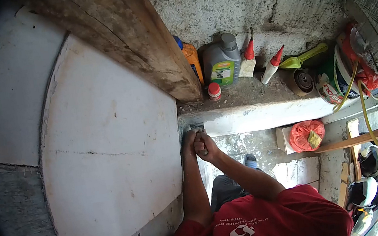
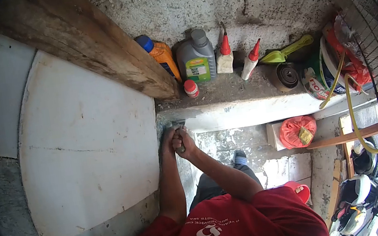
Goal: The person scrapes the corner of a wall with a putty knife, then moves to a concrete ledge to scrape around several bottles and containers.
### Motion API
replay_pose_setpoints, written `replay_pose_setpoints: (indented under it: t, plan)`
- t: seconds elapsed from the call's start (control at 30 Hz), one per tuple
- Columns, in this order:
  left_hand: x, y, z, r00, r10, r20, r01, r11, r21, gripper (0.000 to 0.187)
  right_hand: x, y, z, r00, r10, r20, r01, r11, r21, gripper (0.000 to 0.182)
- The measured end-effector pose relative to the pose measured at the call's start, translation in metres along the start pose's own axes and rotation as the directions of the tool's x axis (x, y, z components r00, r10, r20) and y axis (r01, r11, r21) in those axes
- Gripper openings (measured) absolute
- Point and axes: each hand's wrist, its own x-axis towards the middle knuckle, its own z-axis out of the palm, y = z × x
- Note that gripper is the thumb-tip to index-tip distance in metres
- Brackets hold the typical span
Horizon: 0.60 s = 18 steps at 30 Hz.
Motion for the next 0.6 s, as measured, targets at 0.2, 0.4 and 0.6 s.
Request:
replay_pose_setpoints:
  t: [0.2,0.4,0.6]
  plan:
    - [0.063,-0.053,-0.029,0.904,0.148,0.402,0.056,0.889,-0.455,0.022,-0.011,-0.019,0.007,0.993,0.115,0.015,-0.116,0.992,0.051,0.018]
    - [0.066,-0.077,-0.024,0.916,0.400,-0.045,-0.346,0.726,-0.595,0.018,0.012,-0.013,-0.007,0.993,0.073,0.095,-0.089,0.981,0.170,0.013]
    - [0.060,-0.082,-0.011,0.881,0.467,-0.072,-0.408,0.674,-0.615,0.018,0.031,-0.002,-0.007,0.999,-0.048,0.007,0.047,0.995,0.091,0.015]
